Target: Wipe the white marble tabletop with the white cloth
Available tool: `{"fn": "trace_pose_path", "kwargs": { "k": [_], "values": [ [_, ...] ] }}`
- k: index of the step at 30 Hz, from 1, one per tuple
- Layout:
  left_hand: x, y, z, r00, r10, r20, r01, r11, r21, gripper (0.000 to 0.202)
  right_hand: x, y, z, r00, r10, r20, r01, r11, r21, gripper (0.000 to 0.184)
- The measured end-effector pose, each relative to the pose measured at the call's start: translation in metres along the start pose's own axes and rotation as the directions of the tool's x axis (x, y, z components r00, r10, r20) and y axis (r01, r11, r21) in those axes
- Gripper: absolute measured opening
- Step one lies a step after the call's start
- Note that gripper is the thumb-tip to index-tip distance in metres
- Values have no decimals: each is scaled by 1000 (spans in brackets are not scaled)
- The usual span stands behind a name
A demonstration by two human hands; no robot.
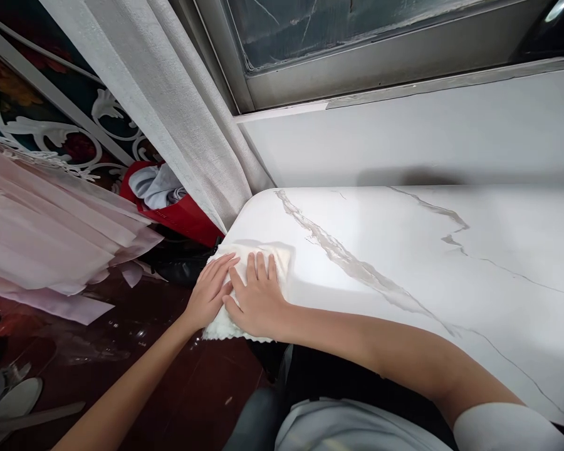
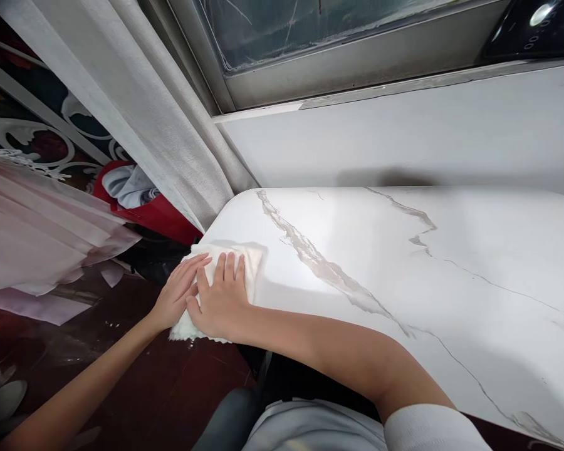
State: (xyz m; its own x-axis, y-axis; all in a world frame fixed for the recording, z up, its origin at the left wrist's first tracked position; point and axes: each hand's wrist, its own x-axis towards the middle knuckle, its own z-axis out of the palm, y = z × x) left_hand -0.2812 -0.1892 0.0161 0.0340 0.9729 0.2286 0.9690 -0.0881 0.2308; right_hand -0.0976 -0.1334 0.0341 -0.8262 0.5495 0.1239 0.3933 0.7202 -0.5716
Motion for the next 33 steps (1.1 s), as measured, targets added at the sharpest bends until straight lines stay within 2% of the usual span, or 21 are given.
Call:
{"fn": "trace_pose_path", "kwargs": {
  "k": [3, 8, 11, 14, 18, 22, 28, 33],
  "values": [
    [7, -4, 2, 1000, -15, -9, 15, 1000, 15, 48, 11, 6, -1, 999, 14, -30, -15, 999, -49, 68],
    [30, -10, 9, 1000, -9, -5, 9, 999, 40, 49, 38, 26, 3, 989, 41, -142, -55, 994, -99, 55],
    [61, -13, 16, 1000, -23, -6, 23, 998, 58, 48, 61, 48, 0, 973, 50, -225, -85, 985, -150, 52],
    [103, -20, 25, 999, -33, -7, 34, 998, 61, 47, 86, 76, -8, 958, 42, -284, -103, 974, -203, 50],
    [159, -32, 37, 999, -36, -14, 36, 999, 28, 45, 120, 111, -24, 948, 57, -312, -137, 962, -238, 48],
    [203, -41, 46, 999, -31, -31, 31, 1000, -4, 42, 145, 136, -38, 944, 85, -319, -176, 947, -268, 49],
    [247, -45, 56, 999, -20, -35, 19, 1000, -10, 43, 168, 162, -55, 940, 115, -321, -207, 941, -269, 50],
    [266, -47, 60, 1000, 23, -17, -23, 1000, -12, 43, 176, 171, -57, 917, 140, -373, -247, 934, -257, 50]
  ]
}}
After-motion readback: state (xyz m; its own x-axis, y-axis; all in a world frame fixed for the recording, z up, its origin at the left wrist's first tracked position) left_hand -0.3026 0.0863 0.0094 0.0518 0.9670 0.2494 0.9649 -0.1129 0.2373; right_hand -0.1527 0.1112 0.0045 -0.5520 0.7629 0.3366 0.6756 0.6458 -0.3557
